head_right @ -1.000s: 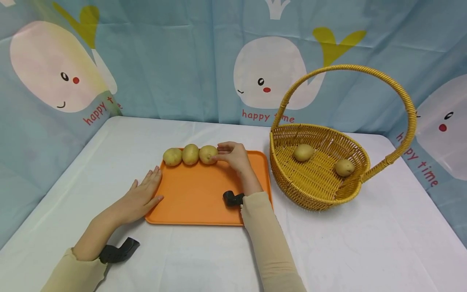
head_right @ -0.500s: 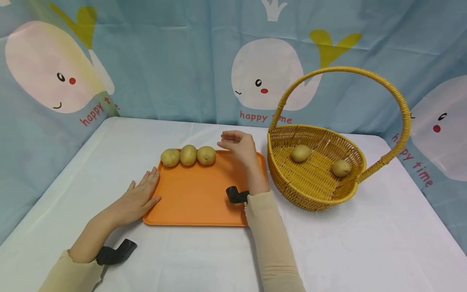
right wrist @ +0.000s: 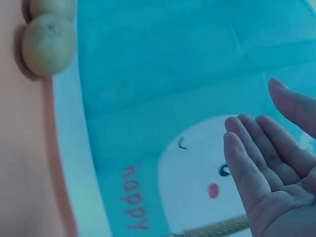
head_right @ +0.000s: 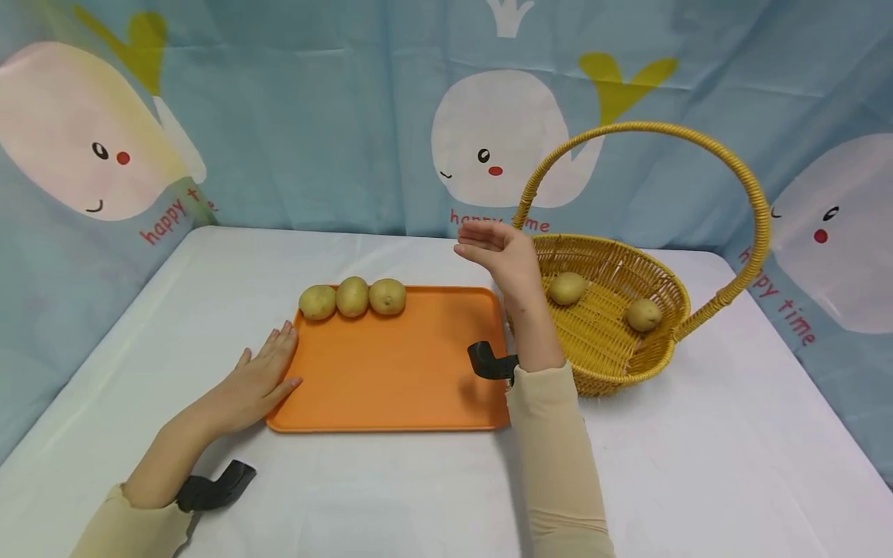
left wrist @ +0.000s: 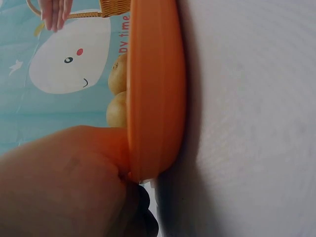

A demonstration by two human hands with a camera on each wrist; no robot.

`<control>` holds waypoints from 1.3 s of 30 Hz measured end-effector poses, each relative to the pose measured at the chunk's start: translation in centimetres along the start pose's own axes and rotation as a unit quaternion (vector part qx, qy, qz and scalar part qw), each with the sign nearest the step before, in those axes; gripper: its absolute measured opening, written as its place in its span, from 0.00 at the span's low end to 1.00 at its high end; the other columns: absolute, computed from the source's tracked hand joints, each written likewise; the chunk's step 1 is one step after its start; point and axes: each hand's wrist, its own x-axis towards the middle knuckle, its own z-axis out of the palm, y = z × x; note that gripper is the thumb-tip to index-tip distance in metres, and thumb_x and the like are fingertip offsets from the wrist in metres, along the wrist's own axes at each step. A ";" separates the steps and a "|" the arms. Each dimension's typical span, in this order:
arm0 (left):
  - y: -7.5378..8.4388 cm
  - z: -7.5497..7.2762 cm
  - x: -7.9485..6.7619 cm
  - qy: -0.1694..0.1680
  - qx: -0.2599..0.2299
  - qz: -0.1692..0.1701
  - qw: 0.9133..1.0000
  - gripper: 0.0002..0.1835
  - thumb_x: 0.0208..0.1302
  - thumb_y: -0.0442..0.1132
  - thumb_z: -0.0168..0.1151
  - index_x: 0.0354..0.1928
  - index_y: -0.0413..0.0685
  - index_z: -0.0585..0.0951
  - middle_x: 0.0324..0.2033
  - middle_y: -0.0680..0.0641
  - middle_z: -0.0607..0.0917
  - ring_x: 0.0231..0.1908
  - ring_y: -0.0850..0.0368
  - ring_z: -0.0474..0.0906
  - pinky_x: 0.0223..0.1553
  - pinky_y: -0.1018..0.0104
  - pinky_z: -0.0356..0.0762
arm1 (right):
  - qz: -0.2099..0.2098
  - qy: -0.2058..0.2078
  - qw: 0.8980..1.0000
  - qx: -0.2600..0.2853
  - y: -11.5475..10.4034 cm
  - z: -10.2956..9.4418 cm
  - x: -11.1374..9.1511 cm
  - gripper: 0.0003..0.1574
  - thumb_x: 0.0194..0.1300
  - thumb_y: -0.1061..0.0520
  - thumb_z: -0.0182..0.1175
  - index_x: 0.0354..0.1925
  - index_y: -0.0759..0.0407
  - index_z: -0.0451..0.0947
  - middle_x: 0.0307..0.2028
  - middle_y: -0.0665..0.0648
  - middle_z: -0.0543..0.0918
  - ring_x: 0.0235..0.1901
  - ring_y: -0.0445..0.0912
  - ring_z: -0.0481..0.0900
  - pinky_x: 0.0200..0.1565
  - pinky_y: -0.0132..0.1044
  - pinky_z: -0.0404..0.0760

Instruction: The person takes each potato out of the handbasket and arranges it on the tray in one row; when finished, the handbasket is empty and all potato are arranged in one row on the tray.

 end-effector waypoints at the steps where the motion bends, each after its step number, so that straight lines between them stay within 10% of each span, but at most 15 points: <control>1: 0.0 0.0 0.0 -0.002 0.002 -0.001 1.000 0.38 0.69 0.42 0.52 0.70 0.26 0.47 0.70 0.30 0.46 0.69 0.32 0.41 0.60 0.28 0.38 | -0.002 -0.001 1.000 -0.002 -0.2 -0.4 0.0 0.25 0.58 0.68 0.63 0.54 0.75 0.73 0.41 0.52 0.84 0.42 0.42 0.82 0.52 0.34 0.76; 13: 0.1 0.2 0.9 -0.019 0.001 0.006 1.000 0.38 0.70 0.43 0.50 0.70 0.28 0.46 0.71 0.31 0.44 0.70 0.34 0.39 0.60 0.29 0.37 | 0.026 -0.017 0.990 -0.138 -2.7 -8.0 -0.8 0.25 0.58 0.62 0.66 0.53 0.70 0.76 0.41 0.48 0.85 0.43 0.41 0.83 0.45 0.28 0.77; 23: 0.0 -0.1 0.8 -0.021 -0.004 0.002 1.000 0.38 0.70 0.42 0.50 0.70 0.27 0.45 0.70 0.30 0.43 0.69 0.33 0.38 0.60 0.28 0.36 | 0.135 -0.080 0.911 -0.382 -3.6 -16.1 -1.4 0.34 0.62 0.46 0.63 0.59 0.65 0.71 0.50 0.55 0.82 0.44 0.36 0.77 0.55 0.45 0.71; 30: -0.4 0.0 0.4 -0.017 -0.009 0.001 1.000 0.38 0.71 0.43 0.49 0.70 0.27 0.44 0.70 0.30 0.43 0.69 0.32 0.37 0.59 0.27 0.37 | 0.185 -0.049 0.898 -0.396 -3.3 -17.8 -1.0 0.40 0.62 0.47 0.63 0.63 0.70 0.65 0.59 0.68 0.73 0.61 0.64 0.63 0.60 0.63 0.58; 39: -0.6 0.1 0.5 -0.020 -0.010 0.002 1.000 0.39 0.71 0.44 0.49 0.71 0.28 0.44 0.70 0.30 0.42 0.69 0.32 0.37 0.59 0.27 0.37 | 0.259 0.004 0.882 -0.395 -2.7 -18.4 -1.4 0.46 0.63 0.41 0.59 0.67 0.69 0.60 0.68 0.73 0.54 0.64 0.69 0.53 0.61 0.63 0.57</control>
